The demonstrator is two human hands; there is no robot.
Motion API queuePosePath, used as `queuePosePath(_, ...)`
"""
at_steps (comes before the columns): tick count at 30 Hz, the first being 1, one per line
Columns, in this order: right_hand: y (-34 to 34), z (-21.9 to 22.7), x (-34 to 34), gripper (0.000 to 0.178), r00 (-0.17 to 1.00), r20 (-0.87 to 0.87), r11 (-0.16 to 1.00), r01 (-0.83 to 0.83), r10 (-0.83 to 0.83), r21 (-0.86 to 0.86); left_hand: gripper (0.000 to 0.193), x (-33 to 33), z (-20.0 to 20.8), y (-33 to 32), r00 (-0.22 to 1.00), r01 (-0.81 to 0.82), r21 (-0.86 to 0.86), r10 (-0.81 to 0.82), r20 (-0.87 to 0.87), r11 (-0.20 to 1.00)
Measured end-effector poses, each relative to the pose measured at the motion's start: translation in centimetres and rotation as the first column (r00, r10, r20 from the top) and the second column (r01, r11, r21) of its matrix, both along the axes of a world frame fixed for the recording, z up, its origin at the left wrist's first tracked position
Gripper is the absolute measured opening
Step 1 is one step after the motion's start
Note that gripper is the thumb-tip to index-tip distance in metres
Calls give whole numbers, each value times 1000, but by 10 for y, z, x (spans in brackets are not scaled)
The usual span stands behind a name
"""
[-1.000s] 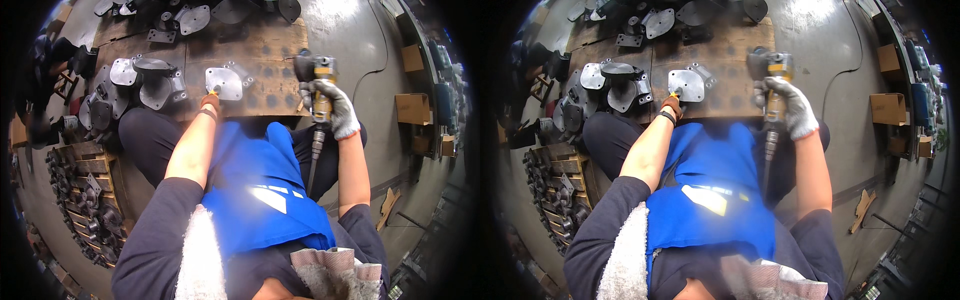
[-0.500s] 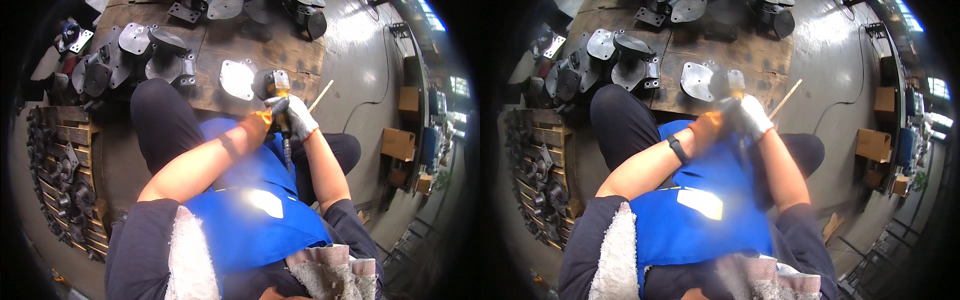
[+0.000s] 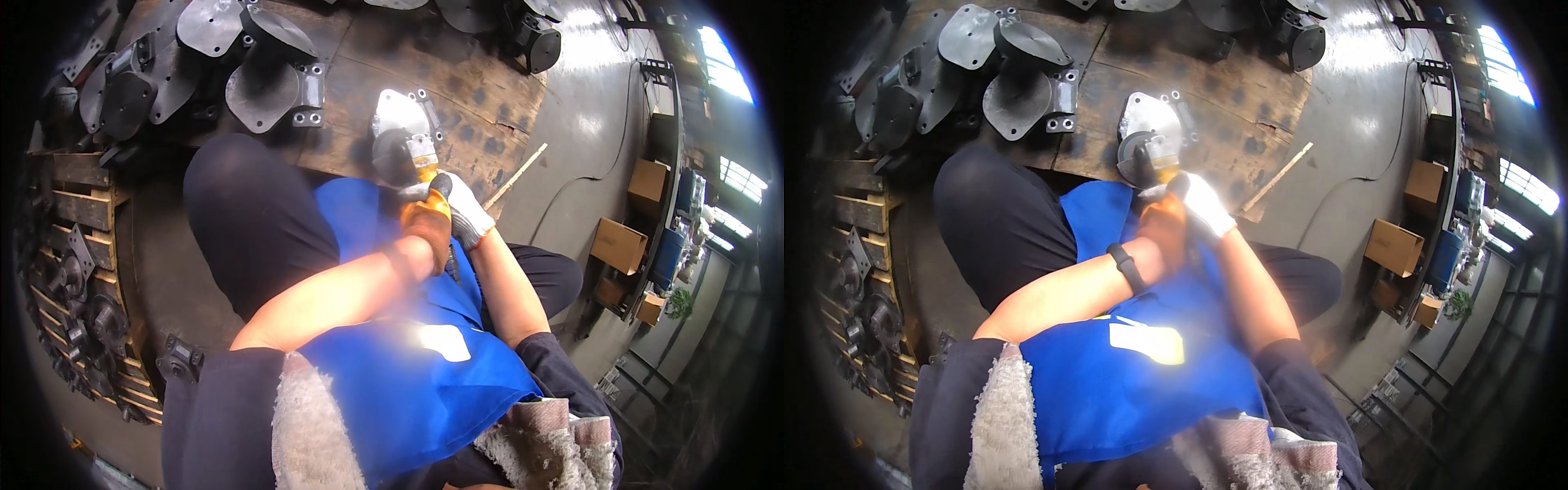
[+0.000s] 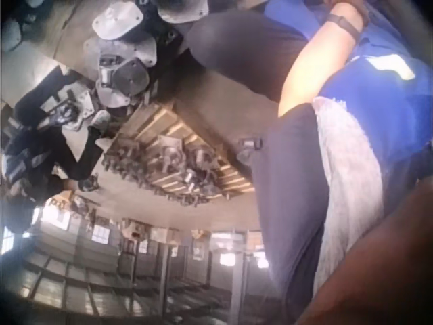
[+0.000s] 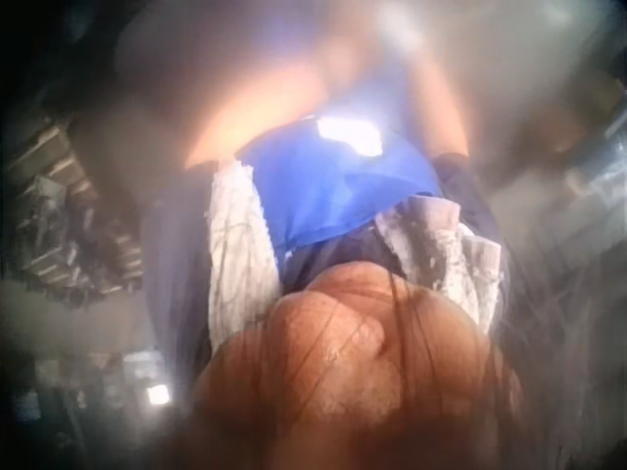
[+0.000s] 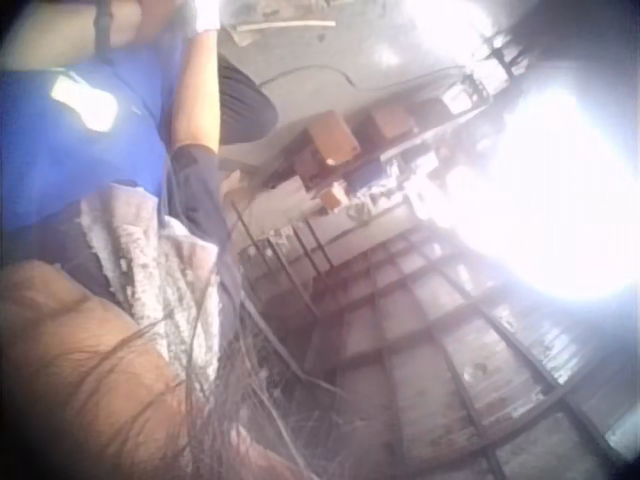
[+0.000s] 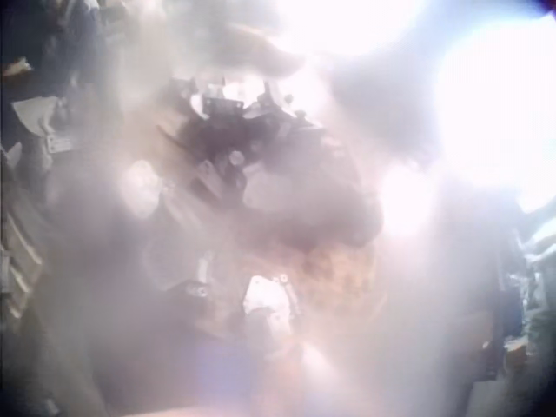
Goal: The person sits on the floor and uses an angle grinder to smooth the edges of several dark metal parts. They hold each part with a gloved left hand and grind with the right, then place the finished part aside and pick up the next one from a nearby pile.
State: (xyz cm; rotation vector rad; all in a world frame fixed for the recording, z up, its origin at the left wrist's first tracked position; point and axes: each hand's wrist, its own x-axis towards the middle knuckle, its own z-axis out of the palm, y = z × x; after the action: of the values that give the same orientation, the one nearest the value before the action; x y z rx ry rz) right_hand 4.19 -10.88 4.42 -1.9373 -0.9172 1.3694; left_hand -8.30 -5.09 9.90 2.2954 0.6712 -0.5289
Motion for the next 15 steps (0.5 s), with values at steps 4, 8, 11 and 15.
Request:
queuePosePath(4,23,25,-11,15,997,-77,998,-1,-4,-60,41,1,16,12,984,-143,-59,135,-116,988)
queuePosePath(8,21,14,-8,18,996,-63,993,49,-56,-108,70,5,9,7,994,-53,23,55,-99,998)
queuePosePath(11,29,12,-11,23,1000,12,995,-25,27,-91,80,4,0,4,998,-35,85,39,-50,996)
queuePosePath(15,44,29,-16,21,997,-19,985,-82,80,-150,62,4,-9,-5,995,-70,230,85,-54,971)
